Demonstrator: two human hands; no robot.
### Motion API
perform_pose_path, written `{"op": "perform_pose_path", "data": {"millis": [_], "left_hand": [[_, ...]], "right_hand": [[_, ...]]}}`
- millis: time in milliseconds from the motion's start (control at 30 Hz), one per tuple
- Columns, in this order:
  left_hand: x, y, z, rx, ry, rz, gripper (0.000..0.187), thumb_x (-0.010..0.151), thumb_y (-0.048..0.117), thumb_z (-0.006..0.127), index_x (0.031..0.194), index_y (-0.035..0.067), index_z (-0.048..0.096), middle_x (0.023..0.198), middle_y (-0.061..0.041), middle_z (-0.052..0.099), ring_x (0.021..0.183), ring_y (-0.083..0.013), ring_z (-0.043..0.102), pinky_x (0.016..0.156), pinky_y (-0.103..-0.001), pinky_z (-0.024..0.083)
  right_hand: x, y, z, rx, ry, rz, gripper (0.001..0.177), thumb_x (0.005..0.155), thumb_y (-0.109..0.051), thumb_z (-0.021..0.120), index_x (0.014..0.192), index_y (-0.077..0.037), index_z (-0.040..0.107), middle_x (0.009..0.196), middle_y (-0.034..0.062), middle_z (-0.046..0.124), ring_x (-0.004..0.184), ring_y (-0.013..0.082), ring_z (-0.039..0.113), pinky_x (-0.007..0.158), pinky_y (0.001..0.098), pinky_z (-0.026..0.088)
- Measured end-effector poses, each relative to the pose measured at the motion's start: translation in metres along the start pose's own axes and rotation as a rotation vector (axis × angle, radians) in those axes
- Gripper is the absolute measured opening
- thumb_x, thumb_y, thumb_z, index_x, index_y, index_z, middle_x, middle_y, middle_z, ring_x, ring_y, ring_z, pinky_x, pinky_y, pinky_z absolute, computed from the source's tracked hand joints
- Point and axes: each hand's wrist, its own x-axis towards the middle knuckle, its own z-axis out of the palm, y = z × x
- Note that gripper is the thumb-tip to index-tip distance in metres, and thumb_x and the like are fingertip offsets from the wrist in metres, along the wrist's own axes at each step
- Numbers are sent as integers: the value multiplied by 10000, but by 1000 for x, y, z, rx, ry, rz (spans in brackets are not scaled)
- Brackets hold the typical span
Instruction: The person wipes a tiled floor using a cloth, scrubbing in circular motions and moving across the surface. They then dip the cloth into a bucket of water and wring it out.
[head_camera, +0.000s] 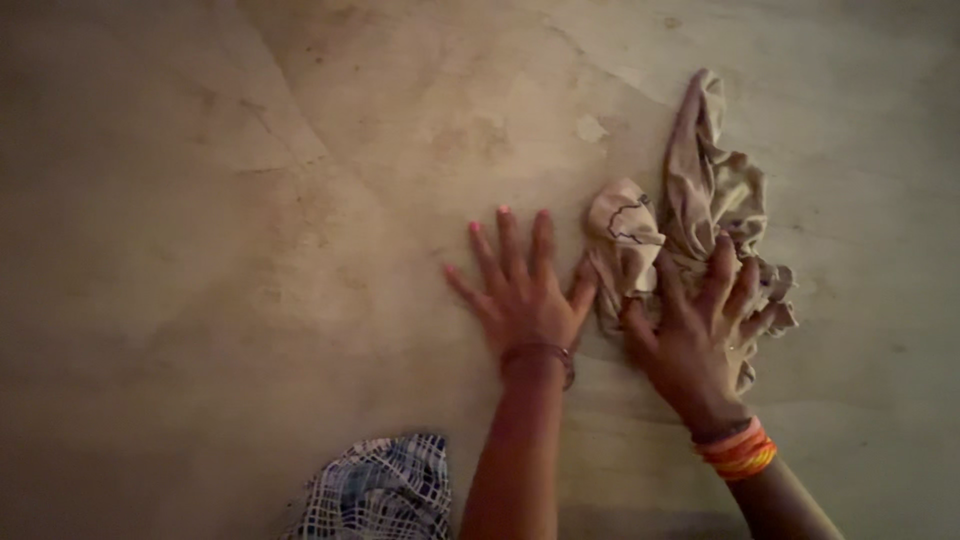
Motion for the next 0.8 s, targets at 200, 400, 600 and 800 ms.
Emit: {"op": "perform_pose_path", "data": {"millis": [200,400,600,800], "left_hand": [[-2,0,7,54,26,-1,807,898,721,482,1594,343,328,1695,-73,239,1564,-391,150,1171,-764,54],[-2,1,6,57,27,-4,831,876,722,499,1595,348,317,1694,-79,226,1562,-393,145,1167,-760,59],[-1,1,7,101,0,-3,844,873,728,506,1598,349,301,1700,-82,211,1560,-396,141,1161,-759,76],[0,1,6,103,-2,4,859,856,733,524,1594,346,311,1692,-83,221,1552,-397,158,1157,-765,100]], "right_hand": [[1,3,0,24,-39,6,671,878,-511,666,1472,-206,592,1683,226,191,1501,562,153,1057,865,150],[3,0,-2,47,-37,21,673,853,-527,671,1444,-213,601,1684,220,181,1512,555,136,1066,861,140],[4,-1,-2,39,-21,34,656,867,-526,690,1449,-233,611,1688,210,198,1525,539,134,1076,859,142],[4,-5,-1,56,28,45,660,853,-525,696,1443,-238,622,1688,194,219,1520,525,152,1076,853,147]]}}
